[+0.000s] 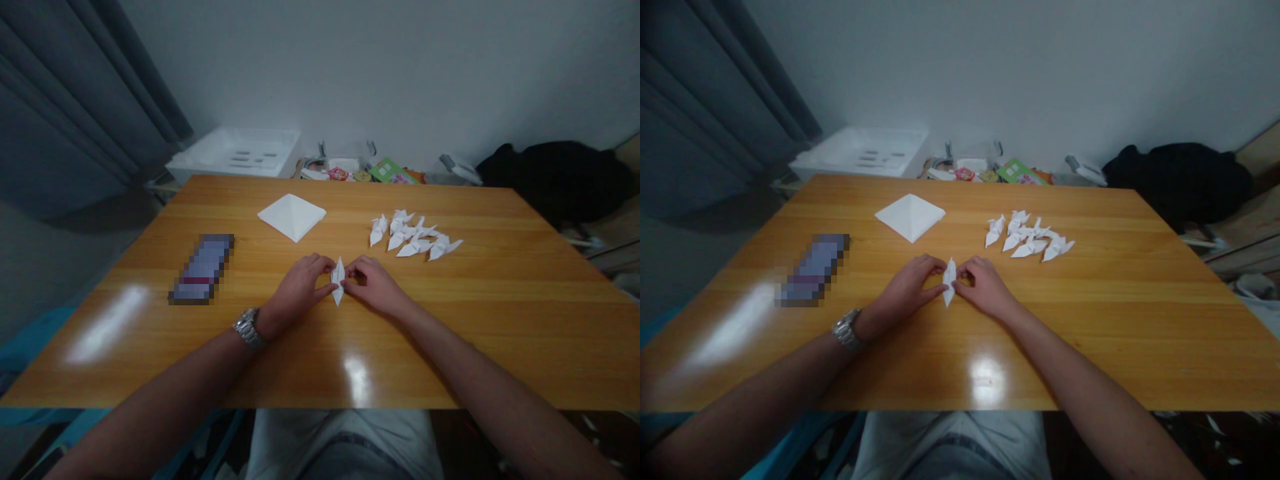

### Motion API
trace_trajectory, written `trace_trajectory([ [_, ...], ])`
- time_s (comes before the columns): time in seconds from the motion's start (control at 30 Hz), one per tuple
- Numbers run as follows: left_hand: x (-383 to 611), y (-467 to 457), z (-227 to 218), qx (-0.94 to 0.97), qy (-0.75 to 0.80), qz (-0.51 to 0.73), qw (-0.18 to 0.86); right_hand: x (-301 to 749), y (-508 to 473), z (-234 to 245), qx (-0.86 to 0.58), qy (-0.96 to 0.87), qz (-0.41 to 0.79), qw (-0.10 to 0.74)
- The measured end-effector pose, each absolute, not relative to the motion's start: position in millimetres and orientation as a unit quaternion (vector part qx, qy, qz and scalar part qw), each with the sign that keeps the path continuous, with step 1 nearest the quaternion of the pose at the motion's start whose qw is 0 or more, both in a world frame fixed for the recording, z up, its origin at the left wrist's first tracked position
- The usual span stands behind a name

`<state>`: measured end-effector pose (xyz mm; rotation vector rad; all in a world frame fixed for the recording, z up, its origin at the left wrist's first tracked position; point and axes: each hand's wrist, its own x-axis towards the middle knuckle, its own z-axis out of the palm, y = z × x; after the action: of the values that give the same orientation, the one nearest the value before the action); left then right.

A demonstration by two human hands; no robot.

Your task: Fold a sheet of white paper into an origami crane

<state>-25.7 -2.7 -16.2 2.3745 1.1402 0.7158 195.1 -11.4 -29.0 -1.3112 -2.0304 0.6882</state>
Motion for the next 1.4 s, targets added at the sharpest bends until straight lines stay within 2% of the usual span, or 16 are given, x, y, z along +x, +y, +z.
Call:
trace_trajectory([
  [0.13,-24.9,0.8,-20.3,0.835,0.402,0.273,0.258,194.9,-11.8,-27.5,-0.494,-0.772,0.257,0.307],
  [0.5,-28.2,5.5,-20.0,0.828,0.394,0.273,0.289,195.3,-11.6,-30.3,-0.482,-0.782,0.243,0.312],
  [1.4,-27.0,3.8,-18.3,0.834,0.392,0.273,0.275,196.1,-11.7,-30.1,-0.478,-0.772,0.243,0.341],
])
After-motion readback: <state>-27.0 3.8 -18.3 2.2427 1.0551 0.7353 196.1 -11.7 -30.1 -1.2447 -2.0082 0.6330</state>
